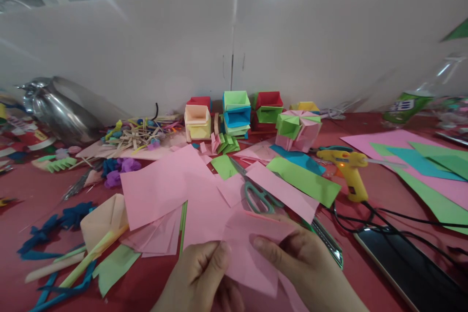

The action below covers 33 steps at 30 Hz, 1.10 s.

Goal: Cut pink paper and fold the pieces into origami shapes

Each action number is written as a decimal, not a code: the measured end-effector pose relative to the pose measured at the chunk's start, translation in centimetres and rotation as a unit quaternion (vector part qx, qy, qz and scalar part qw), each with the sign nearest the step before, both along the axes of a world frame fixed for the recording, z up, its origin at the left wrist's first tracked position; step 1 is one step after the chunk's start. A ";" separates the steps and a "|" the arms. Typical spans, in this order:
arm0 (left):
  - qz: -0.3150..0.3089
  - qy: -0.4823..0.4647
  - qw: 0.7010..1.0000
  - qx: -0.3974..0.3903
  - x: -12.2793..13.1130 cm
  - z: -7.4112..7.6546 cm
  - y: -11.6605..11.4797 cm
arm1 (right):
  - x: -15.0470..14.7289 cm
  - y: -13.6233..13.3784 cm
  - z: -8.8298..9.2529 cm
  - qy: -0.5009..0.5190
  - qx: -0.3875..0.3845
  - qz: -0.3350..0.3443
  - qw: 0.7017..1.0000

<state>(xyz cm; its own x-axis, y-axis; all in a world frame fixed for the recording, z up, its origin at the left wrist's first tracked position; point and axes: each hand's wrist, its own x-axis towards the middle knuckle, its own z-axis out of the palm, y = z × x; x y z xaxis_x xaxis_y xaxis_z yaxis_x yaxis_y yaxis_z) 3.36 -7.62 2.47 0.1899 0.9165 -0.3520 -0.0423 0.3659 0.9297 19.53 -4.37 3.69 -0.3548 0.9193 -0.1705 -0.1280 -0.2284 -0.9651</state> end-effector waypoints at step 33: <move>0.002 -0.004 1.000 -0.028 0.2 -0.3 0.4 | -0.8 -0.4 -0.7 0.084 -0.008 0.069 0.994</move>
